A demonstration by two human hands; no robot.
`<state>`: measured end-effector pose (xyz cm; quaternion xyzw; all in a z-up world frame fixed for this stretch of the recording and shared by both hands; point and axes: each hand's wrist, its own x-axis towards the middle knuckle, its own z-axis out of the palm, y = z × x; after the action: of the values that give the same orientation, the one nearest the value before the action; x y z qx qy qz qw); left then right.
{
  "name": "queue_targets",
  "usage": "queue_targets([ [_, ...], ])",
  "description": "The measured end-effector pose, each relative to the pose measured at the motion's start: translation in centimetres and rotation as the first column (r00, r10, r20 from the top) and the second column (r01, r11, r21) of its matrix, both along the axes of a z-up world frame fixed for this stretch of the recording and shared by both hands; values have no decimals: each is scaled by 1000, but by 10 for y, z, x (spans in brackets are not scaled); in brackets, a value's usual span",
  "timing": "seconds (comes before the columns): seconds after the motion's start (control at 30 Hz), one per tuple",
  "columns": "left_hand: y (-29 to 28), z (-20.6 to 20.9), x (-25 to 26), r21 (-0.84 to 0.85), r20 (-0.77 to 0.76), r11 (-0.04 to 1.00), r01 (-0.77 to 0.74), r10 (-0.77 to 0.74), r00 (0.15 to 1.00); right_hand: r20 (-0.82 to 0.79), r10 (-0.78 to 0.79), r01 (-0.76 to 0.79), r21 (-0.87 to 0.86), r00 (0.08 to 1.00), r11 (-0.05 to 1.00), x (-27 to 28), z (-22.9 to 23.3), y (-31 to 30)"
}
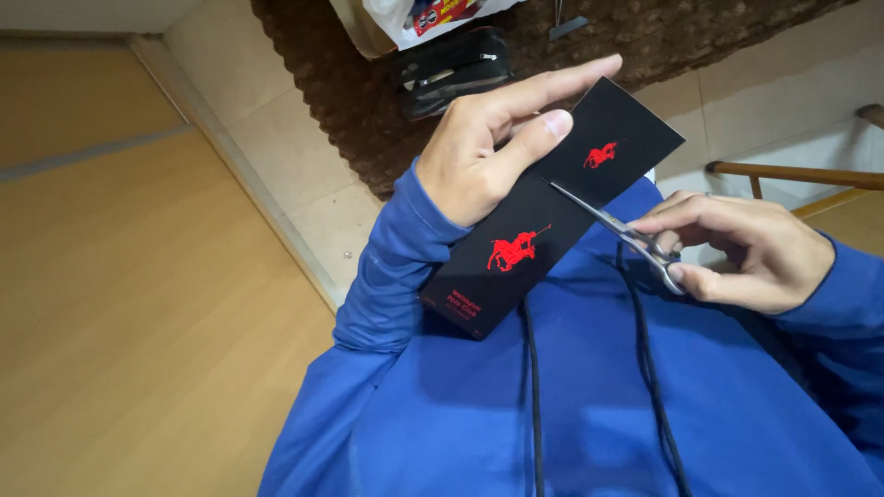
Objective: Cutting a logo out of a product box and applying it to a mobile phone case.
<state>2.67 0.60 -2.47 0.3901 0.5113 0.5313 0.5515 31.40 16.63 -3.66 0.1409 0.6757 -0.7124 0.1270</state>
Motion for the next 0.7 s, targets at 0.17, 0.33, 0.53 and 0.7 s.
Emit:
queue_targets([
  [0.17,-2,-1,-6,11,-51,1000,8,-7,999,87,-5,7,-20,996,1000,-5,-7,-3],
  [0.33,1,12,-5,-52,-31,999,2,-3,1000,67,15,-9,-80,998,997,8,-27,-2],
  [0.53,5,10,-2,-20,-55,1000,-23,21,998,62,-10,17,-111,998,994,-2,-18,3],
  [0.7,18,21,1,-150,89,986,-71,85,992,113,5,13,-155,994,988,6,-20,10],
])
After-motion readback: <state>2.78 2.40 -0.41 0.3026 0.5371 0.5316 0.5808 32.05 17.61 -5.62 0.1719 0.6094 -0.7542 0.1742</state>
